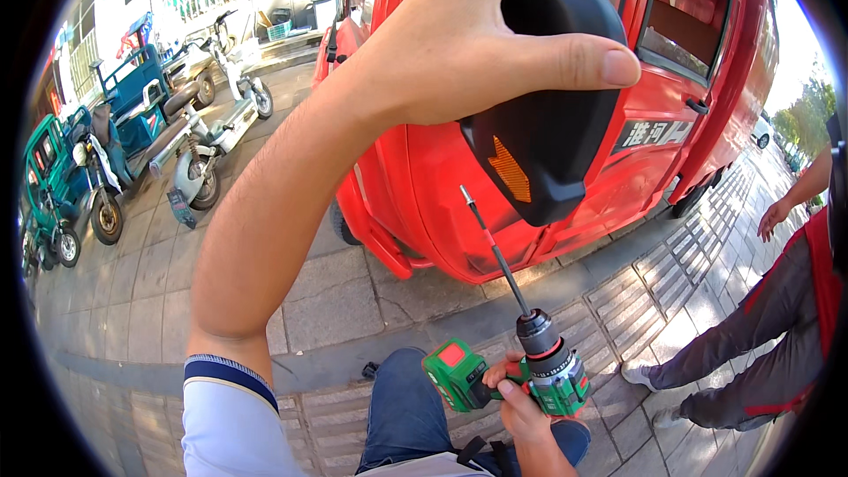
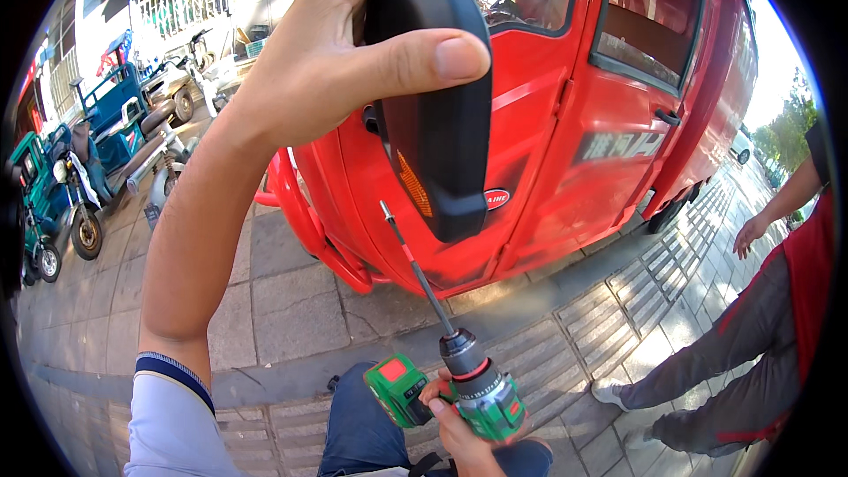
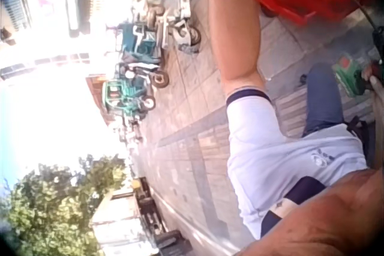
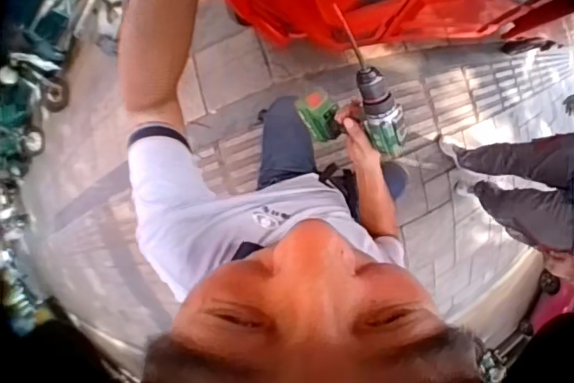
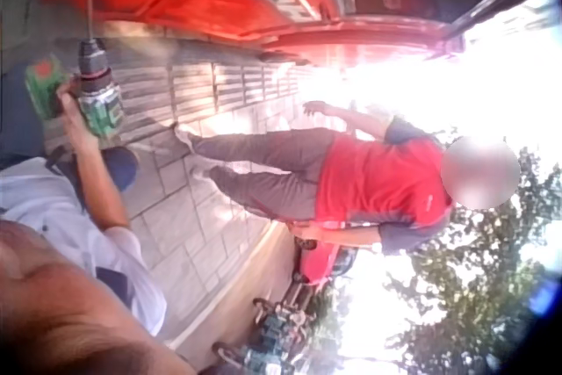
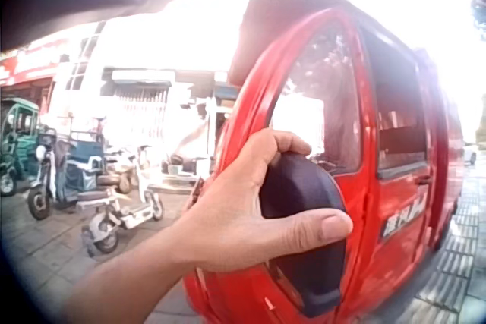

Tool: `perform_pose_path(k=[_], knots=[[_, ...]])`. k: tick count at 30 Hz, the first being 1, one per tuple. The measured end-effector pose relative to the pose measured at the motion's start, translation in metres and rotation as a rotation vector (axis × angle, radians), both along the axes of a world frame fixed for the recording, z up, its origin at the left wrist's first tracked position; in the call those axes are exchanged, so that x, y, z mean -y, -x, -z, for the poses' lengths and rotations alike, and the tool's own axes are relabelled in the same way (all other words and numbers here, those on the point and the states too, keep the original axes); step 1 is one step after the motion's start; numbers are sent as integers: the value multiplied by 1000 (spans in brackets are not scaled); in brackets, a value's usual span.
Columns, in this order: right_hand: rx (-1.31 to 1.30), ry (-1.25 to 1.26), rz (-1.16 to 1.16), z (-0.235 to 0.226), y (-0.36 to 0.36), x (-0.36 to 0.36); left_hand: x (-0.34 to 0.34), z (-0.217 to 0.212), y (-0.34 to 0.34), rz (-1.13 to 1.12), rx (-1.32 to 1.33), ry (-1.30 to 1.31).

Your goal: The person retrieves a side mirror from a box in a cluttered workshop and carries it outside to a red three-wheeled vehicle. They use a cordless drill to remove the old mirror and install the new one, securing it with screws.

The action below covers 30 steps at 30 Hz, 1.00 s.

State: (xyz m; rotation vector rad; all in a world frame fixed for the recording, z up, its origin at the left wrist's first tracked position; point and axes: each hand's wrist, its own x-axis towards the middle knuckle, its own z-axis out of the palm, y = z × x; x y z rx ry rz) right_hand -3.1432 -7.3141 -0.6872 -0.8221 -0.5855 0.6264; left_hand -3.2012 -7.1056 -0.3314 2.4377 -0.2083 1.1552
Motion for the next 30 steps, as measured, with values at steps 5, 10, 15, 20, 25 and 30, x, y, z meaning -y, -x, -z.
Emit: perform_pose_path(k=[5, 10, 15, 20, 25, 30], knots=[[-14, -7, 51, -24, 16, -42, -15, -10, -6, 161, -66, 23], [19, 30, 146, -40, 24, -63, -22, -12, -8, 238, -26, -17], [40, 56, 219, -56, 30, -73, -35, -32, -7, 453, -177, 107], [22, 77, 254, -71, 36, -84, -31, -19, -5, 273, -72, -57], [160, 211, 372, -87, 36, -74, -41, -24, -11, 357, -38, -90], [134, 248, 342, -107, 33, -80, -54, -14, -49, 117, 23, -101]])
